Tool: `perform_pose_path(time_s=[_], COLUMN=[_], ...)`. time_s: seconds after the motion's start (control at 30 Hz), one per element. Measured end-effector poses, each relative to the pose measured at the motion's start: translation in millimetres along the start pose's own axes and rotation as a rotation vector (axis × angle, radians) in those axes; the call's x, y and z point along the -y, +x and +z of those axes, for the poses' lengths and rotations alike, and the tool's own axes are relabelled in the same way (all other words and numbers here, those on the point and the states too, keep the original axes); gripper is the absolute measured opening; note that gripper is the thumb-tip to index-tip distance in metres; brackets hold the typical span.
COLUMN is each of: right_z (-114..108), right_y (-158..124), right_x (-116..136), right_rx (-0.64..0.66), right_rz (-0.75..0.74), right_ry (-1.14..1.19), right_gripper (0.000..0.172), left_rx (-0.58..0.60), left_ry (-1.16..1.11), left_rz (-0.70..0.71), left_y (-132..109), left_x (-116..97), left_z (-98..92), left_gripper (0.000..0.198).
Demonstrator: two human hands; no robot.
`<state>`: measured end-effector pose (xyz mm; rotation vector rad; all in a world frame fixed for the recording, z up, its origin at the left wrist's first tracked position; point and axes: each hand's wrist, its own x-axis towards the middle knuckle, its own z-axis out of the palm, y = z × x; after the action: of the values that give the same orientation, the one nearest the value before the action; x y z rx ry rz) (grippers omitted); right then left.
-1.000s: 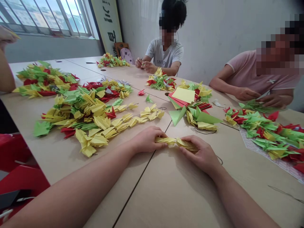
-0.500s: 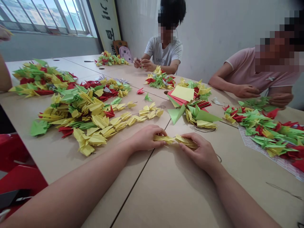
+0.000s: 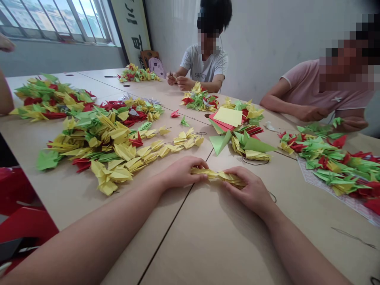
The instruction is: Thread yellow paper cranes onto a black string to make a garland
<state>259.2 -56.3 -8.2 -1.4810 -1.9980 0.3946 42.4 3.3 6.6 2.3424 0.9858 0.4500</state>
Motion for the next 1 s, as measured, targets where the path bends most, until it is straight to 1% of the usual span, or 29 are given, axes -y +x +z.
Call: perform_pose_path(time_s=[0.2, 0.4, 0.47, 0.57, 0.67, 0.83, 1.0], right_z=[0, 2, 3, 4, 4, 4, 5], right_y=[0, -1, -1, -1, 0, 0, 0], right_x=[-1, 3, 5, 8, 10, 11, 10], right_rx=[0.000, -0.012, -0.013, -0.005, 0.015, 0.065, 0.058], right_rz=[0.001, -0.133, -0.157, -0.140, -0.125, -0.129, -0.129], right_ry=[-0.007, -0.133, -0.155, -0.111, -0.056, -0.075, -0.089], right_gripper=[0.023, 0.022, 0.022, 0.019, 0.020, 0.022, 0.022], left_rx=[-0.006, -0.005, -0.004, 0.008, 0.030, 0.018, 0.041], left_ry=[0.001, 0.033, 0.047, 0.056, 0.063, 0.061, 0.125], left_rz=[-0.015, 0.010, 0.020, 0.057, 0.093, 0.091, 0.158], left_y=[0, 0, 0, 0, 1, 1, 2], left_x=[-1, -2, -3, -5, -8, -9, -10], left_z=[0.3, 1.6, 2.5, 5.0, 7.9, 9.4, 9.5], left_gripper=[0.025, 0.025, 0.026, 0.025, 0.024, 0.033, 0.035])
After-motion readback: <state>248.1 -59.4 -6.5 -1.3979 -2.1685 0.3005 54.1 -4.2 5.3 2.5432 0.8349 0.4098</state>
